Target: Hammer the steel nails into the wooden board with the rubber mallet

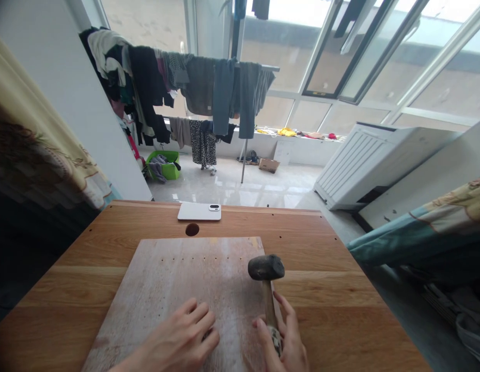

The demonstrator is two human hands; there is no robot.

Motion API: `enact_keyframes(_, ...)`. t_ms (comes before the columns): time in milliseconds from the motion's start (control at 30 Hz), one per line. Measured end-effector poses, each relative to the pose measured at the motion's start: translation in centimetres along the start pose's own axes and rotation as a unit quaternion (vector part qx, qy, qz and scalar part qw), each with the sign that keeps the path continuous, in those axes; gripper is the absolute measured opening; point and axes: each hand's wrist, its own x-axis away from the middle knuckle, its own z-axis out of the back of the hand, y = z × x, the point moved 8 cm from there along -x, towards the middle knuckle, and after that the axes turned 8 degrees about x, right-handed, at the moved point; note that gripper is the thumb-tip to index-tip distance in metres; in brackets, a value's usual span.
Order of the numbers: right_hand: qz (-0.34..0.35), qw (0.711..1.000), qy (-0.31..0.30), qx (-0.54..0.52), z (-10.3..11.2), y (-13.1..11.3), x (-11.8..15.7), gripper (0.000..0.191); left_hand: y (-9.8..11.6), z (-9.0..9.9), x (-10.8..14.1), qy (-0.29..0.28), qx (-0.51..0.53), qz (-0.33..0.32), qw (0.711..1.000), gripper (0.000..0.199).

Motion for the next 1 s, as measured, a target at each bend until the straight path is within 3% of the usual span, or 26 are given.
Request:
enact_keyframes(100, 0.081, 0.989, -0.004, 0.123, 0.2, -1.0, -1.9, 0.073, -0.2, 0.1, -0.8, -0.04, 0.019, -0.003, 0.999, 0.02)
enact_keyframes(200, 0.12, 0.98, -0.021, 0.159, -0.5, -1.3, -3.0, 0.067, -0.4, 0.0, -1.1, -0.056, 0.03, -0.009, 0.998, 0.021)
enact_keyframes(467, 0.082, 0.986, -0.118, 0.089, -1.3, -3.1, -5.6, 0.075, -0.7, -0.8, -1.5, -0.103, 0.063, 0.003, 0.993, 0.014)
enact_keyframes(633, 0.086, 0.984, -0.152, 0.045, -2.5, -4.3, -8.7, 0.07, -2.8, -1.0, -1.7, -0.123, 0.168, 0.075, 0.975, 0.007)
enact_keyframes(700, 0.078, 0.981, -0.172, 0.037, -3.2, -4.2, -9.3, 0.064, -4.3, -0.9, -1.9, -0.096, 0.235, 0.116, 0.96, 0.011)
enact_keyframes(833, 0.071, 0.979, -0.189, 0.019, -3.6, -3.8, -9.7, 0.054, -8.4, -0.5, -2.8, 0.023, 0.364, 0.202, 0.909, 0.017)
enact_keyframes(900, 0.07, 0.98, -0.186, 0.007, -3.4, -3.7, -9.8, 0.054, -10.3, -0.7, -3.8, 0.073, 0.393, 0.226, 0.888, 0.015)
enact_keyframes(1000, 0.068, 0.98, -0.185, -0.008, -3.1, -3.6, -9.7, 0.058, -12.3, -1.6, -5.9, 0.115, 0.392, 0.241, 0.88, 0.013)
